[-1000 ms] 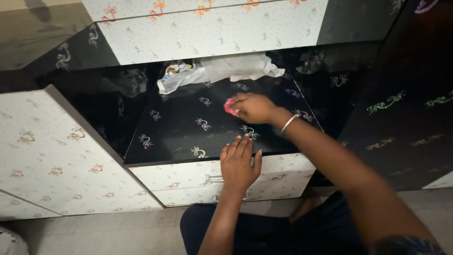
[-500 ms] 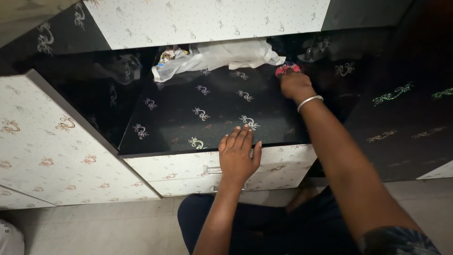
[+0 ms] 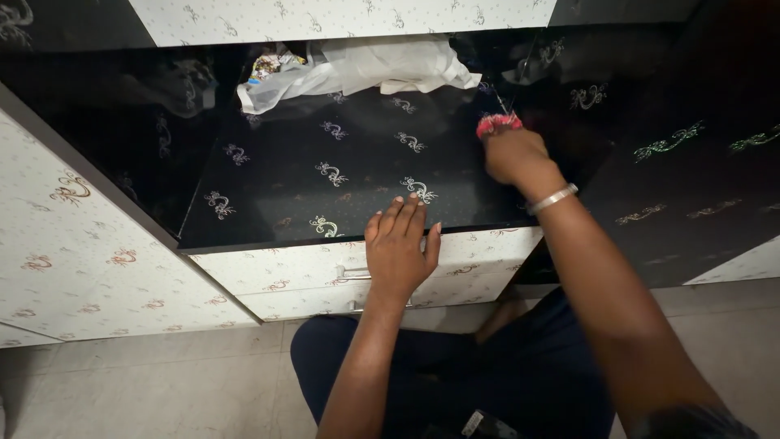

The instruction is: The person sits on the floor and wipes the surface of a black cabinet with a red patterned cloth. They clean the top surface and the front face of the cabinet drawers using circular and back-and-forth motions.

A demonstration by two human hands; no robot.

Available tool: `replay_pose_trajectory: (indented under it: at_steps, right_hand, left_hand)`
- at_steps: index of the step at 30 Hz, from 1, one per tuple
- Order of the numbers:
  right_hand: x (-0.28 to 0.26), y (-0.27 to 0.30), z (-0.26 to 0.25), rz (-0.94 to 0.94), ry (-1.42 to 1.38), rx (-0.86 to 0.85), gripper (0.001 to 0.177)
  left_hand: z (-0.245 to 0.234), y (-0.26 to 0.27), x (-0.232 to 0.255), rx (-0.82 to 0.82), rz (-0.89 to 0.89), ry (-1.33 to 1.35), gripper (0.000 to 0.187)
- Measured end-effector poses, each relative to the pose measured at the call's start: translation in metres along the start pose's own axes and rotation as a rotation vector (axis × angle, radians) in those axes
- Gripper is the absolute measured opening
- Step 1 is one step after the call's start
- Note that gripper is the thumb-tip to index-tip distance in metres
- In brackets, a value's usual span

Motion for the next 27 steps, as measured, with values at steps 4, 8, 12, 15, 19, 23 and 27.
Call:
replay_pose_trajectory:
  at_steps: [4, 8, 12, 15, 19, 23, 27]
  right_hand:
    - [-0.005, 0.075, -0.023, -0.07, -0.018, 0.238, 0.045]
    - [-0.009, 0.135, -0.048, -0.086, -0.062, 0.445, 0.042]
    - [-0.009, 0.149, -0.065, -0.068, -0.09, 0.484, 0.025]
    - [-0.009, 0.139, -0.067, 0.031, -0.157, 0.493, 0.017]
    - [-0.025, 0.138, -0.074, 0.009, -0.205, 0.675, 0.017]
    - [-0.06, 0.149, -0.079, -0.074, -0.369, 0.809, 0.014]
    - [-0.105, 0.154, -0.088, -0.146, -0.419, 0.902, 0.017]
  left_hand:
    - [0.0, 0.0, 0.0, 0.003, -0.002, 0.0, 0.037]
    - [0.0, 0.001, 0.0, 0.015, 0.004, 0.004, 0.037]
    - [0.001, 0.0, 0.001, 0.022, 0.007, -0.004, 0.036]
    - [0.0, -0.001, 0.002, 0.015, 0.009, -0.015, 0.035]
    - [-0.001, -0.002, 0.003, 0.018, 0.002, -0.011, 0.036]
    - [0.001, 0.0, 0.001, 0.0, -0.005, -0.004, 0.036]
    - [0.007, 0.003, -0.004, -0.004, -0.007, -0.037, 0.034]
Point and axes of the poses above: each hand's wrist, its own y-axis away from the middle knuckle, its own z-axis out of the palm, x = y × z, the point moved 7 cm from there along -y, towards the middle knuckle, and after that the axes turned 11 degrees about y, right-handed, at the moved point
